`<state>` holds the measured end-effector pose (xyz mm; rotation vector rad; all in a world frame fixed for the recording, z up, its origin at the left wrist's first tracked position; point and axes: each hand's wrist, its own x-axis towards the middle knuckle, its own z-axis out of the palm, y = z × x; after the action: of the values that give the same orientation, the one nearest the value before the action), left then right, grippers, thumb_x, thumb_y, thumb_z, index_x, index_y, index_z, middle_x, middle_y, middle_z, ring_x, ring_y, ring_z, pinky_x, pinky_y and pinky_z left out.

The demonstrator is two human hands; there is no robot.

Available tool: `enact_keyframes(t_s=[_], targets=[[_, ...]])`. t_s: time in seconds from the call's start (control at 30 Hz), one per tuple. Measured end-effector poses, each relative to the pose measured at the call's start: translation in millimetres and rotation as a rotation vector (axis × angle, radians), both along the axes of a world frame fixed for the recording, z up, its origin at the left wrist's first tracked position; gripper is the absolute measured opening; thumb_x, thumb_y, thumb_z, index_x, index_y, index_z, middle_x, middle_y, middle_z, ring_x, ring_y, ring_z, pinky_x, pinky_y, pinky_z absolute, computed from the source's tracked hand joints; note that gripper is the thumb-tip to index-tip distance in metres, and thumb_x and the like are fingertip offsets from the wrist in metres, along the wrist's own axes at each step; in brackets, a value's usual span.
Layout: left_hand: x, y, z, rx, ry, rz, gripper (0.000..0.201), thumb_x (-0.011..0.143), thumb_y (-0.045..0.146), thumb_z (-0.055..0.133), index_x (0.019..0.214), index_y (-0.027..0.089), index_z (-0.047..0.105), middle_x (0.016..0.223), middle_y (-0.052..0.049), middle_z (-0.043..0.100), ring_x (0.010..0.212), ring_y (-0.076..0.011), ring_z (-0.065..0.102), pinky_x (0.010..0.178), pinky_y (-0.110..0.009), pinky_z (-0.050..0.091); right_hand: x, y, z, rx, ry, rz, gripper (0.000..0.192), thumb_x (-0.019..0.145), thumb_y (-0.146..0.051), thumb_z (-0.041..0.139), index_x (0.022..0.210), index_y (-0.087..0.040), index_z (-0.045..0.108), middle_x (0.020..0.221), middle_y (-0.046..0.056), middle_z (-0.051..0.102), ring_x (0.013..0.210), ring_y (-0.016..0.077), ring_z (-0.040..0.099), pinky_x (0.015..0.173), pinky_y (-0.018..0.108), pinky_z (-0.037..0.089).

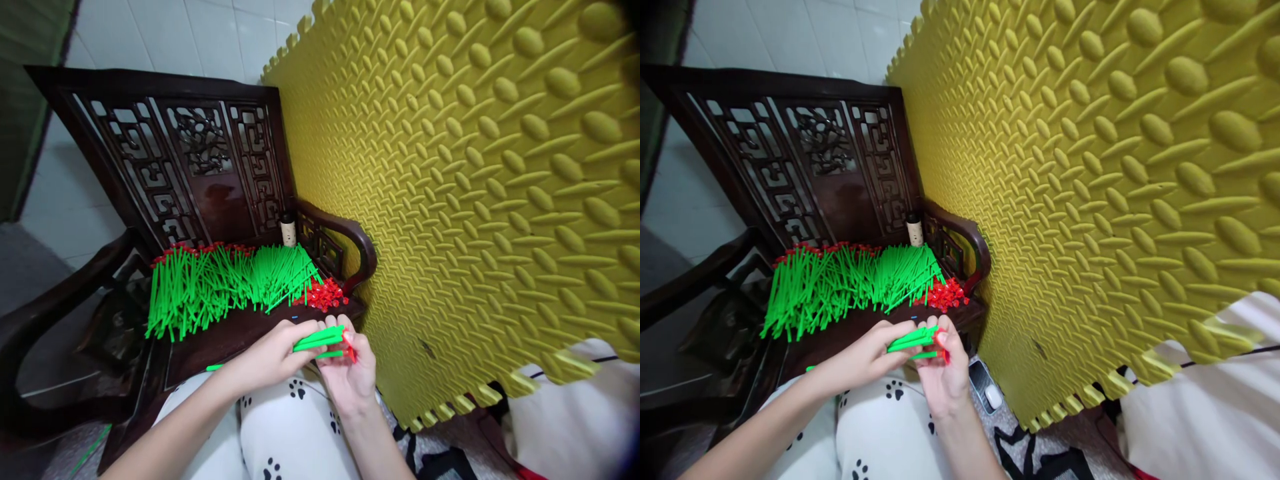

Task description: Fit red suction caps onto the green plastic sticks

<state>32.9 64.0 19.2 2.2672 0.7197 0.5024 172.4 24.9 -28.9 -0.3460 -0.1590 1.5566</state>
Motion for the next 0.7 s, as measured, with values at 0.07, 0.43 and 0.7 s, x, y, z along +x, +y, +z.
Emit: enact_keyframes(t_s=[0.07,0.43,0.7], targets=[[0.1,-0.8,-0.8,-0.005,0.008,0.001,0.019,0.094,0.031,0.046,0.098,0.019,0.06,0.079,0.002,0.058,0.067,-0.0115,0.046,0.065,-0.02,0.036,-0.8,-0.8,-1.7,-0.023,0.029,-0.011,0.016,0.062,-0.016,0.068,0.065,-0.022,0.054,0.075,-0.005,0.059,0.07,0.0116,0.058,0.057,0.02,0.049],[0.8,2.5,-11.9,0.021,0.063,0.11,0.025,0.095,0.038,0.042,0.098,0.02,0.059,0.084,0.001,0.06,0.073,-0.0139,0.05,0.069,-0.021,0.039,3.3,3.9,-8.7,-0.071,0.104,0.042,0.013,0.063,-0.021,0.072,0.073,-0.019,0.064,0.07,-0.002,0.066,0.053,0.0081,0.051,0.042,0.016,0.036],[7.0,1.4,-5.1,0.003,0.123,0.109,0.025,0.094,0.038,0.043,0.1,0.021,0.061,0.087,0.001,0.062,0.075,-0.0145,0.05,0.071,-0.021,0.039,18.4,5.1,-13.1,-0.039,0.083,0.115,0.013,0.065,-0.019,0.066,0.078,-0.018,0.065,0.075,0.001,0.066,0.061,0.0112,0.054,0.047,0.02,0.04]])
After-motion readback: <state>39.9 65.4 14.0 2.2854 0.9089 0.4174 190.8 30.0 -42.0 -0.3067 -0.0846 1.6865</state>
